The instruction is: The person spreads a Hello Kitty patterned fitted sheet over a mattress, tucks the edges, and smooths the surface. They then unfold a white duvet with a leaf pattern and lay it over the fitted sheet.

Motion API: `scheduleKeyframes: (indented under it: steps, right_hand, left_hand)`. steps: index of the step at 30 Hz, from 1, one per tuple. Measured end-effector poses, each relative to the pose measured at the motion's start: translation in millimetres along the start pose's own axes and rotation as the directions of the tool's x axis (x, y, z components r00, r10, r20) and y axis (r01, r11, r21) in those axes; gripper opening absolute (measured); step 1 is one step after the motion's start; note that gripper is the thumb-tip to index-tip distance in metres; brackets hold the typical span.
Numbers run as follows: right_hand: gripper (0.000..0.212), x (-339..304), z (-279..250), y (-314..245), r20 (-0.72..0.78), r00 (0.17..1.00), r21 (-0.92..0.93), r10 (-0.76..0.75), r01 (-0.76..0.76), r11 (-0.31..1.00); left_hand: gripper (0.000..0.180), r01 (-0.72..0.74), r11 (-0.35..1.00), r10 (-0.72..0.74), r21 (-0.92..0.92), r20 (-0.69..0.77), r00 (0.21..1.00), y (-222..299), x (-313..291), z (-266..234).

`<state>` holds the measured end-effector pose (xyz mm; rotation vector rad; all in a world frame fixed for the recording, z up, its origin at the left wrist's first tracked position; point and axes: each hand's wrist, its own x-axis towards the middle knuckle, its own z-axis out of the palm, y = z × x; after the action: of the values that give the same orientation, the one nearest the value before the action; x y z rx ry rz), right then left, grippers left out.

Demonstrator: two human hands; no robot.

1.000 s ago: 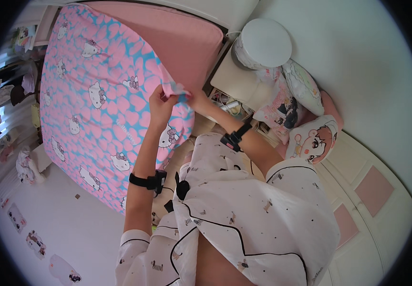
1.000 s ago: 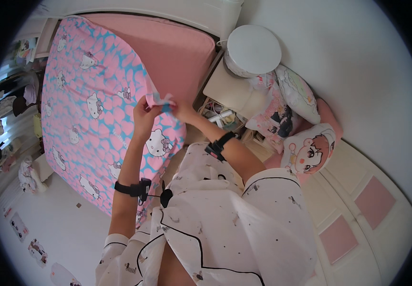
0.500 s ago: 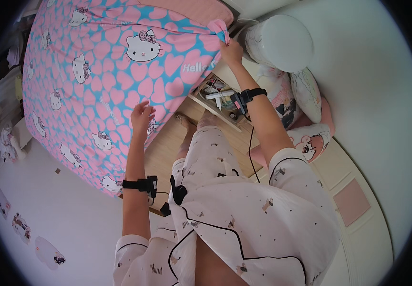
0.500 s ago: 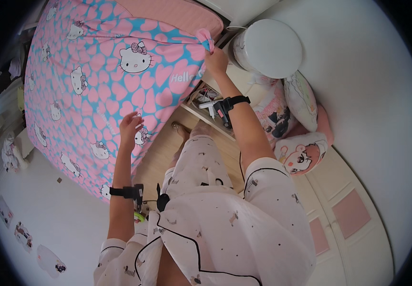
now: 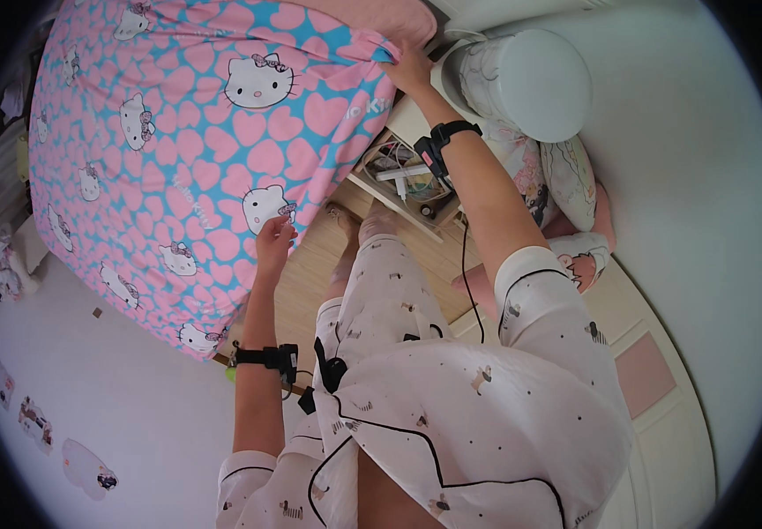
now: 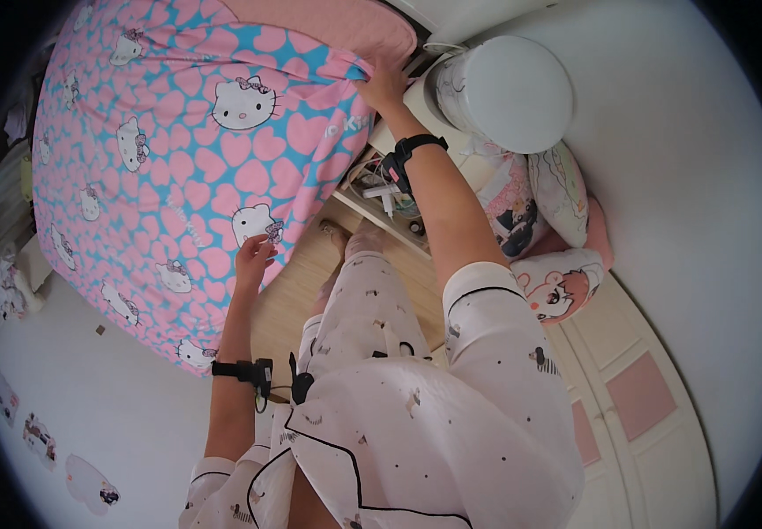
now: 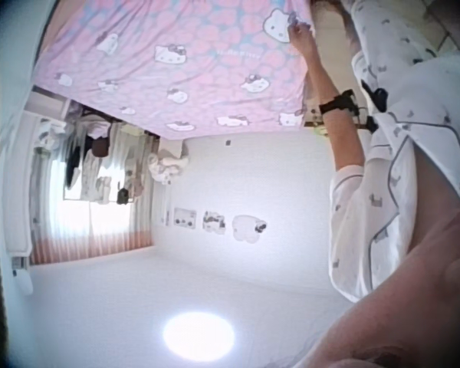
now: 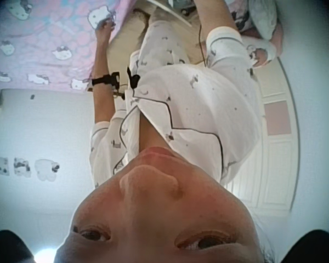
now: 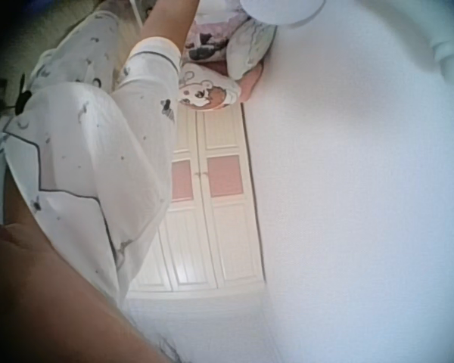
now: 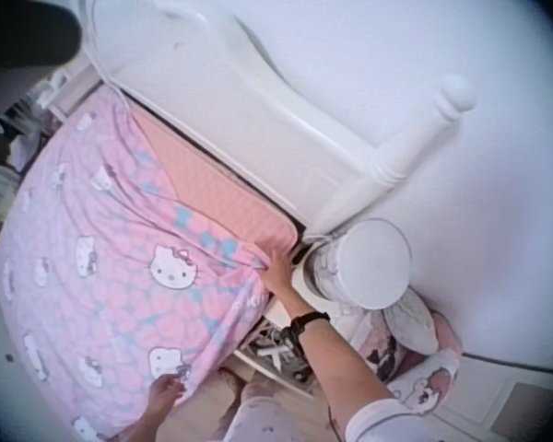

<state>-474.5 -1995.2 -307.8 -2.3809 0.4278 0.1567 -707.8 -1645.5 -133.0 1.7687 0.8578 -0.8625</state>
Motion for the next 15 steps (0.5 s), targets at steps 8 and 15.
scheduleKeyframes:
  steps: [8,15]
  right_hand:
    - [0.068,-39,15,39,0.102,0.985,0.039,0.142,-0.147,0.988]
    - [0.09,-104,71,48,0.396,0.87,0.098,0.295,-0.36,0.928]
  left_hand:
    - [0.031,-0.068,0.997,0.067,0.042,0.029,0.997,-11,24,25]
    - [0.031,-0.062,0.992,0.055,0.11,0.064,0.996,-32,46,28]
